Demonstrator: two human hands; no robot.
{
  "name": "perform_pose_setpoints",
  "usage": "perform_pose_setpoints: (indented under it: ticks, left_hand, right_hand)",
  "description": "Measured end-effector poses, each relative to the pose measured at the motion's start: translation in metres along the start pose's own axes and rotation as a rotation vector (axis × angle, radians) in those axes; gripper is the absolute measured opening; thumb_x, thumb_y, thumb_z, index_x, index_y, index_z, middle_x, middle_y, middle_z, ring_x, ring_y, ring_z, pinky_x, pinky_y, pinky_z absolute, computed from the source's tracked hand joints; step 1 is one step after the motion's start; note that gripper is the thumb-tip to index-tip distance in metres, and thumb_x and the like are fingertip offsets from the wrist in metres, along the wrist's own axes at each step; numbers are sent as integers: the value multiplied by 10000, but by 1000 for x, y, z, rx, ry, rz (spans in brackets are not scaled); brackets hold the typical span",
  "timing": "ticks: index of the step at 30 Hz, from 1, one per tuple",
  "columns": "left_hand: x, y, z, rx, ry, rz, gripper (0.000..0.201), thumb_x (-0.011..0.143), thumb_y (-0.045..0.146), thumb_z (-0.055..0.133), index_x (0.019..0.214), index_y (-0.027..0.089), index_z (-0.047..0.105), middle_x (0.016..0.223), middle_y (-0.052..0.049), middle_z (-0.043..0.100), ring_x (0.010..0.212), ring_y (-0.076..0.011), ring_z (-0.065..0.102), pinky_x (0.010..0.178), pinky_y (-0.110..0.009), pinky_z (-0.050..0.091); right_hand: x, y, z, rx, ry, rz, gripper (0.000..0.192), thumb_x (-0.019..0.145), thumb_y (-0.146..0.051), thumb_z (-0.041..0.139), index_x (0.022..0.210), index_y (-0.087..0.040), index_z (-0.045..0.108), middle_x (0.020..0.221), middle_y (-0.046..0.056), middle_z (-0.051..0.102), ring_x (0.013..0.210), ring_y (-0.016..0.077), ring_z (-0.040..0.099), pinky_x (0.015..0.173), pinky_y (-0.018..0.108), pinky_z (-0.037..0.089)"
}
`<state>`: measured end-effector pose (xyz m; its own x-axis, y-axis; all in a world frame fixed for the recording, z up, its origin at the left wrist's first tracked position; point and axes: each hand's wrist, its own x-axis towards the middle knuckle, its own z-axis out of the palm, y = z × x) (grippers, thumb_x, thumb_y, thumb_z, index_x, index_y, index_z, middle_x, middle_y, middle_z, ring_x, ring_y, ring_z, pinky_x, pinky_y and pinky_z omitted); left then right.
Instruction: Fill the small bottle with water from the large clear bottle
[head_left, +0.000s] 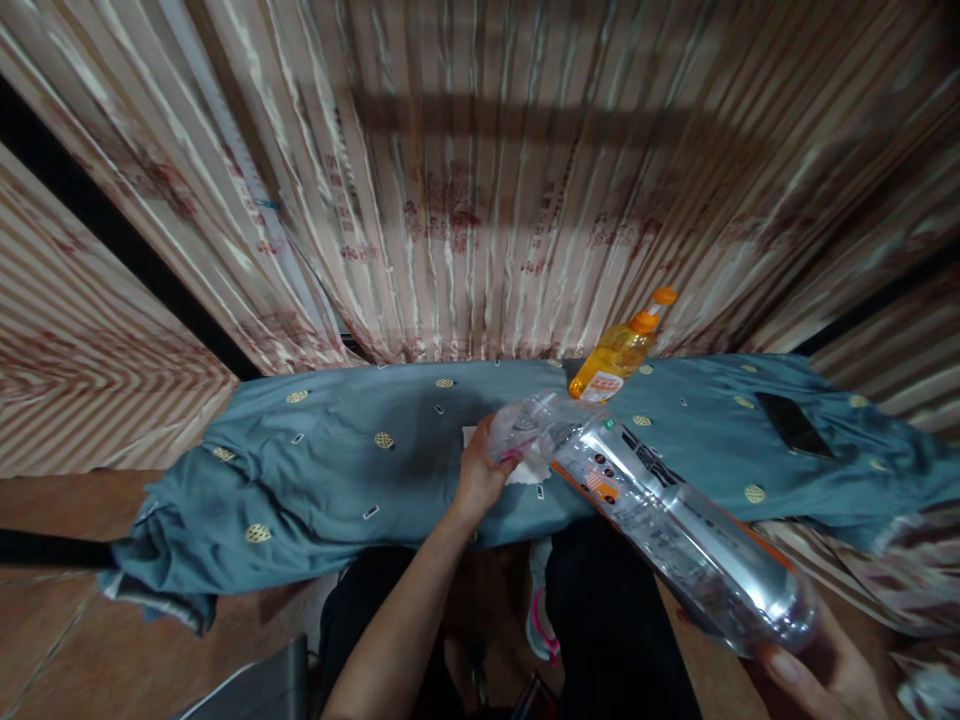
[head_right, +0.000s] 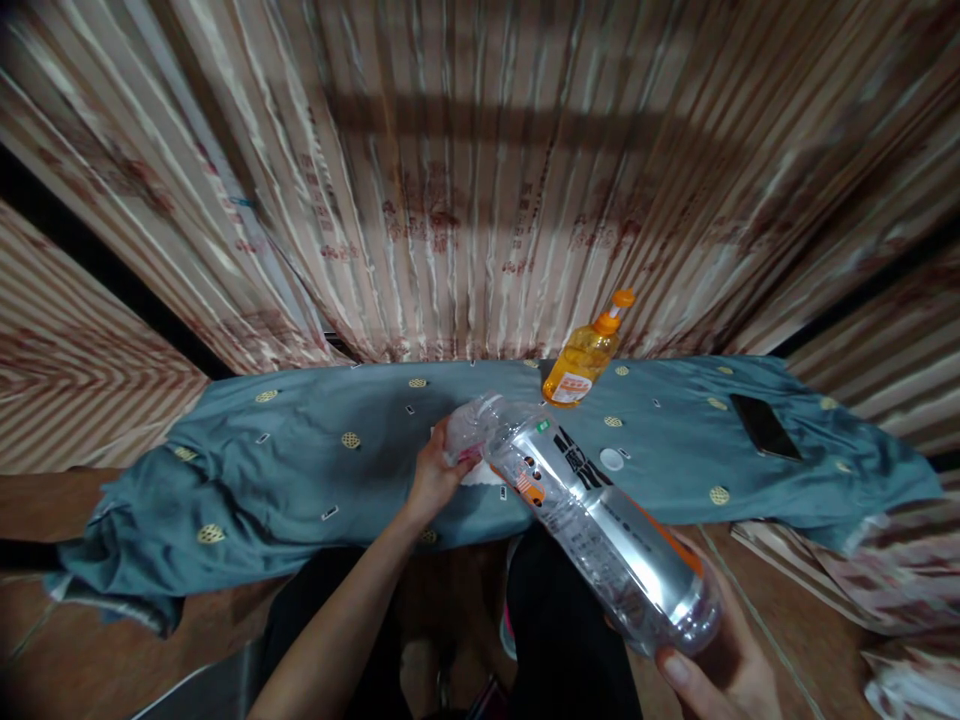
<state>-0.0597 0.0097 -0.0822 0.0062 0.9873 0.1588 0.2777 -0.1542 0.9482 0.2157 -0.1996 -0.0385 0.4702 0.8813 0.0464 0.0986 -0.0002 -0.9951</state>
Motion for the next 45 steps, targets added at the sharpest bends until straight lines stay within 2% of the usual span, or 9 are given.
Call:
perform_pose_setpoints:
  ticks: [6, 11, 18, 22, 25, 31, 39, 45]
  left_hand:
    - [-1, 7, -2, 3, -2, -21, 598, 712, 144, 782, 1261, 195, 551, 1239, -97, 682, 1160, -272, 649, 1051, -434, 497]
    - [-1, 6, -2, 21, 5, -34, 602, 710, 152, 794, 1260, 180, 552, 1253, -116, 673, 1180, -286, 641, 1066, -457, 486]
    - [0, 5, -2, 7, 0, -27, 615, 710, 171, 806, 1267, 204, 547, 1262, -97, 675, 1186, -280, 636, 1076, -464, 479]
    - [0, 5, -2, -2, -2, -37, 635, 714, 183, 804, 1286, 203, 529, 1274, -96, 670, 1192, -279, 634, 1069, -455, 485]
    - [0, 4, -1, -12, -1, -30, 636, 713, 172, 795, 1288, 205, 522, 1270, -91, 671, 1186, -273, 637, 1055, -445, 493]
    - [-1, 2, -2, -10, 7, -25, 651, 699, 161, 800, 1289, 195, 526, 1264, -96, 670, 1187, -275, 633, 1055, -437, 491]
    - [-1, 4, -3, -4, -1, -18, 626, 710, 195, 805, 1275, 203, 537, 1248, -87, 677, 1176, -272, 639, 1055, -433, 488]
    - [-1, 2, -2, -23, 3, -15, 654, 714, 210, 806, 1300, 207, 516, 1279, -99, 666, 1197, -279, 630, 1067, -445, 480]
  right_hand:
    - [-6, -2, 2, -74, -1, -7, 693, 766, -485, 713, 1392, -232, 556, 1375, 114, 618, 1226, 346, 614, 844, 372, 600]
    - [-7, -9, 8, -118, 47, -97, 722, 755, -495, 733, 1397, -229, 538, 1333, 103, 647, 1182, 347, 639, 833, 387, 603]
    - [-6, -24, 4, -180, -21, -32, 755, 750, -471, 759, 1420, -236, 504, 1347, 83, 645, 1213, 363, 620, 903, 438, 588]
    - [-5, -29, 6, -187, -17, -34, 742, 718, -481, 783, 1380, -242, 549, 1337, 78, 653, 1230, 381, 605, 918, 445, 585]
    - [-5, -27, 7, -194, -26, -46, 713, 713, -465, 791, 1357, -248, 574, 1320, 68, 665, 1210, 380, 620, 898, 441, 597]
    - [-7, -18, 1, -210, -7, -76, 743, 763, -442, 761, 1434, -250, 507, 1308, 69, 671, 1162, 356, 650, 832, 408, 617]
    - [-19, -25, 21, -237, 64, -61, 710, 822, -481, 695, 1456, -245, 481, 1410, 60, 596, 1302, 353, 551, 940, 405, 574]
    - [-11, -12, 11, -242, 58, -169, 708, 776, -466, 728, 1412, -227, 529, 1325, 68, 653, 1289, 368, 556, 902, 407, 590]
